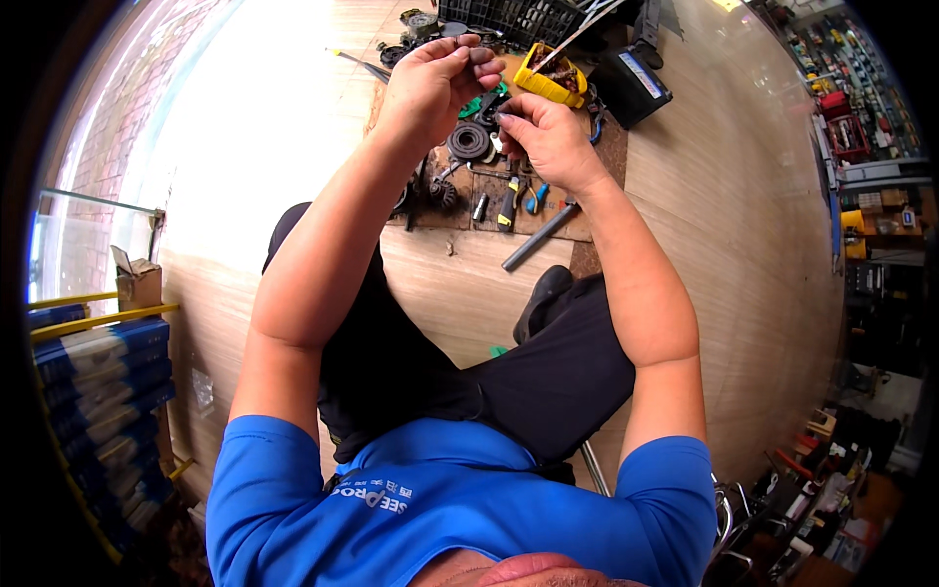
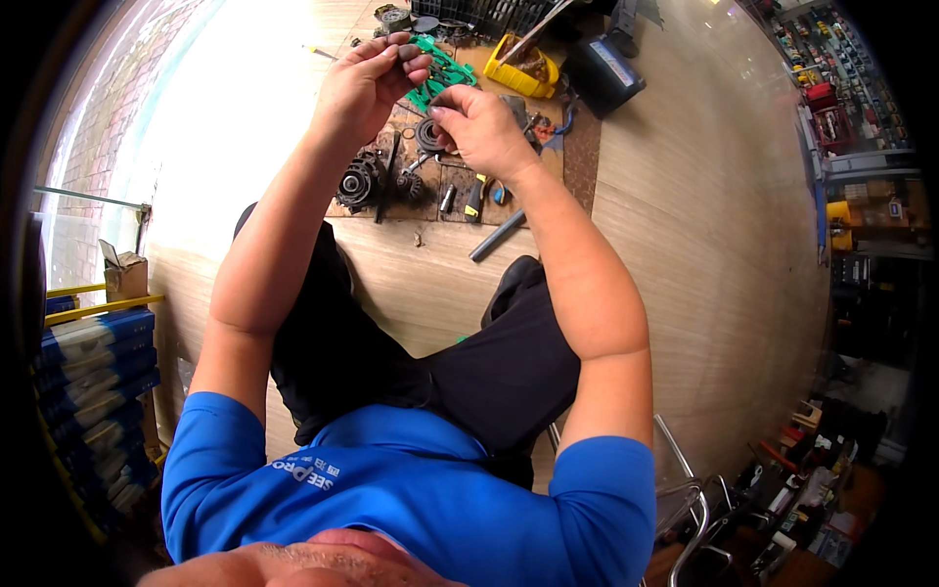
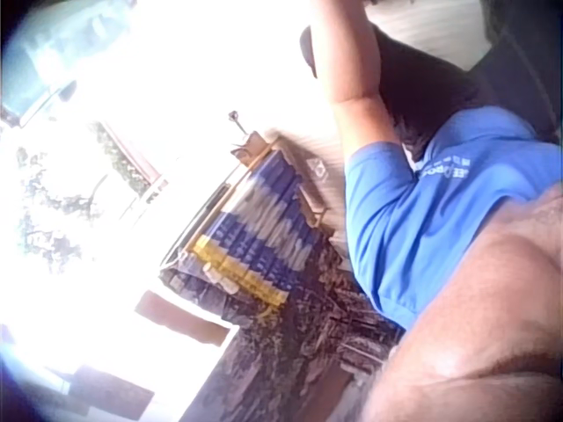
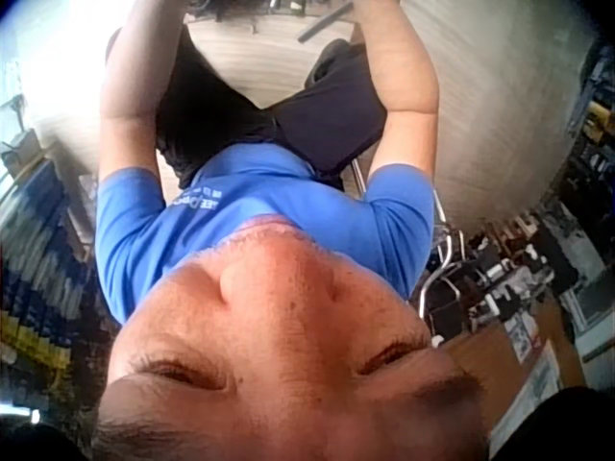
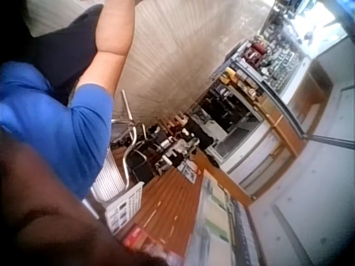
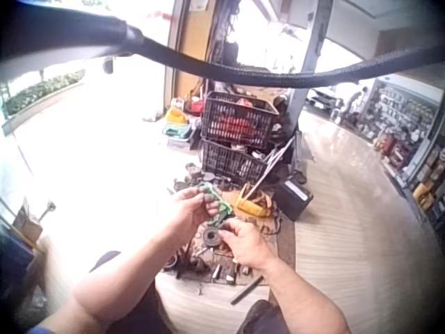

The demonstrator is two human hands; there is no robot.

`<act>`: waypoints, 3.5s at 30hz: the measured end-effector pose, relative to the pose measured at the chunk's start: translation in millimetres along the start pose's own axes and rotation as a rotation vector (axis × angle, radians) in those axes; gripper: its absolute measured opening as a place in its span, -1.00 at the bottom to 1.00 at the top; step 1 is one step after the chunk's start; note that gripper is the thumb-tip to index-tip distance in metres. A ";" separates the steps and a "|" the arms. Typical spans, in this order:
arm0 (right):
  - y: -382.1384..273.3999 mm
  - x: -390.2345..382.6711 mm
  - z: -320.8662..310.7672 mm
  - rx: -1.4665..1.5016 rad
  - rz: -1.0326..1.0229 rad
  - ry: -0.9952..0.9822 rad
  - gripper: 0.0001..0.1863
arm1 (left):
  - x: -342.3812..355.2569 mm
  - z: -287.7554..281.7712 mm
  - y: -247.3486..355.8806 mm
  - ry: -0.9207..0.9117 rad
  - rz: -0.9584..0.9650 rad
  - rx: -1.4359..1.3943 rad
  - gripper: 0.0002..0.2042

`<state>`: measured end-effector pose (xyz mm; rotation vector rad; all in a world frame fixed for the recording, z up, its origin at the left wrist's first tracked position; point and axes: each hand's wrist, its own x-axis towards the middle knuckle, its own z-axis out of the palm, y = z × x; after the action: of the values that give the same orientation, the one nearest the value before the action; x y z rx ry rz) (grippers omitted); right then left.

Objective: The person handles a car alternator on a wooden board. They pull a wire by hand, probe the internal components with a screwdriver, and turn the assembly over to examine different sides.

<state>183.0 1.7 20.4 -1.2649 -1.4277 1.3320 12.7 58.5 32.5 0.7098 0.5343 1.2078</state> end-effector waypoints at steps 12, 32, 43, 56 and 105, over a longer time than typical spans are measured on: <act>-16.3 -2.9 -7.1 -0.882 -0.666 0.257 -0.90 | 4.6 -11.9 4.2 -0.208 -0.021 -0.130 -0.73; -14.6 -3.3 -39.7 -1.021 -0.689 0.145 -0.92 | -14.7 5.8 16.0 -0.466 -0.387 0.452 -0.78; -29.5 -10.4 -42.9 -0.945 -0.594 0.222 -0.85 | -18.6 10.6 -8.4 -0.328 -0.287 0.985 -0.79; -18.6 -12.6 5.6 -0.646 -0.620 0.285 -0.89 | -5.7 4.0 -8.0 -0.051 -0.078 0.052 -0.75; -30.0 -11.5 -32.2 -0.104 -0.194 0.134 -0.91 | -19.0 16.0 -9.2 -0.225 -0.144 0.597 -0.87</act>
<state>212.1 -1.7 55.2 -1.2239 -1.4991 1.0373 24.7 35.2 36.5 1.2728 0.7518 0.8162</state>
